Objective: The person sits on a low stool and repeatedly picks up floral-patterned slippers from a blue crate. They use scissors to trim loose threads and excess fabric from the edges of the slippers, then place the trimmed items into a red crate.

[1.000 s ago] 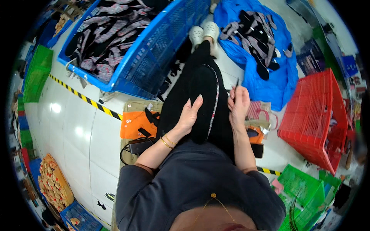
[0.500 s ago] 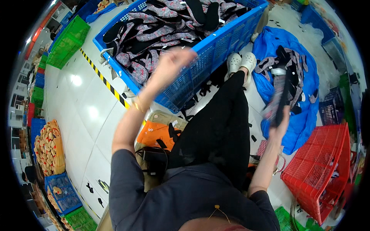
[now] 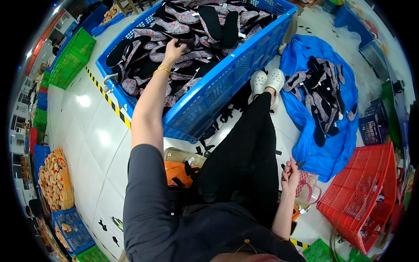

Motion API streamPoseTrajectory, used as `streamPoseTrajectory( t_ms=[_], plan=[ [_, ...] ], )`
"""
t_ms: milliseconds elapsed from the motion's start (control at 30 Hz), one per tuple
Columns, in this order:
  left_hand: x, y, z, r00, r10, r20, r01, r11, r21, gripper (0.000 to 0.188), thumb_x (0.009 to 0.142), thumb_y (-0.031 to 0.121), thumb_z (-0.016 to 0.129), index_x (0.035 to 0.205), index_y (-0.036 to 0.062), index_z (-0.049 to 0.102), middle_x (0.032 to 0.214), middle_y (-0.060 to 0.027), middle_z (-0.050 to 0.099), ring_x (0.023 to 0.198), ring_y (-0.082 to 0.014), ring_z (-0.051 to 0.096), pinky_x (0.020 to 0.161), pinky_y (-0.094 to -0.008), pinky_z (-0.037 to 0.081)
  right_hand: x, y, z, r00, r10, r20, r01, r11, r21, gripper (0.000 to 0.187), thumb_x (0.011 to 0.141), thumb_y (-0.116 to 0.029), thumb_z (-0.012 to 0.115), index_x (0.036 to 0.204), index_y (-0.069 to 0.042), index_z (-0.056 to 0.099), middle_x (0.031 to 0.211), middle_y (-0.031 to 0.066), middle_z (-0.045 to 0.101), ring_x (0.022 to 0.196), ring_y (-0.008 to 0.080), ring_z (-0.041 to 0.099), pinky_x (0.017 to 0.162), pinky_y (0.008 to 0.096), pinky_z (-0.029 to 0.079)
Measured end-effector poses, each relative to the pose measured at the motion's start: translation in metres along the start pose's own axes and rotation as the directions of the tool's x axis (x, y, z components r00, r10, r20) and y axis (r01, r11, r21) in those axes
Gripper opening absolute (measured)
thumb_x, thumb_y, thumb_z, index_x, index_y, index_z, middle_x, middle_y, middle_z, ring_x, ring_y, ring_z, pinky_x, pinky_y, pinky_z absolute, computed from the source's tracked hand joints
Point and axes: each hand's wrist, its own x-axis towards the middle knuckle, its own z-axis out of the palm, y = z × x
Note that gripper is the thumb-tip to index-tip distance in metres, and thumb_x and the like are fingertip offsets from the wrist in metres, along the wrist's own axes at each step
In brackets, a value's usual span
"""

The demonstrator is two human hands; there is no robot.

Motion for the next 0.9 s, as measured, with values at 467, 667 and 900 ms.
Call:
streamPoseTrajectory(
  t_ms=[467, 667, 900],
  plan=[
    [-0.297, 0.228, 0.073, 0.367, 0.599, 0.712, -0.590, 0.741, -0.319, 0.037, 0.075, -0.001, 0.066, 0.111, 0.0039, 0.061, 0.101, -0.0089, 0.061, 0.095, -0.0261, 0.058, 0.083, -0.0346, 0.047, -0.049, -0.002, 0.100, 0.940, -0.130, 0.314, 0.202, 0.957, -0.209, 0.019, 0.097, -0.020, 0.056, 0.103, -0.001, 0.058, 0.080, 0.0026, 0.056, 0.041, 0.0022, 0.036, 0.035, 0.0179, 0.021],
    [-0.366, 0.165, 0.113, 0.408, 0.466, 0.785, -0.431, 0.856, -0.284, 0.038, 0.075, -0.002, 0.066, 0.111, 0.0045, 0.058, 0.101, -0.0089, 0.061, 0.092, -0.0246, 0.058, 0.081, -0.0333, 0.048, -0.068, -0.001, 0.088, 0.888, -0.261, 0.378, 0.387, 0.869, -0.309, 0.023, 0.096, -0.013, 0.055, 0.116, 0.000, 0.056, 0.103, 0.0063, 0.063, 0.048, 0.0020, 0.043, 0.040, 0.0148, 0.026],
    [-0.421, 0.135, 0.113, 0.691, 0.366, 0.623, -0.185, 0.923, -0.338, 0.052, 0.076, -0.008, 0.065, 0.122, 0.0042, 0.044, 0.120, -0.0100, 0.048, 0.102, -0.0185, 0.055, 0.080, -0.0284, 0.051, -0.063, 0.023, 0.079, 0.773, -0.110, 0.625, 0.487, 0.733, -0.474, 0.026, 0.098, -0.007, 0.047, 0.122, 0.001, 0.053, 0.114, 0.0066, 0.062, 0.058, 0.0047, 0.050, 0.056, 0.0195, 0.043]
  ],
)
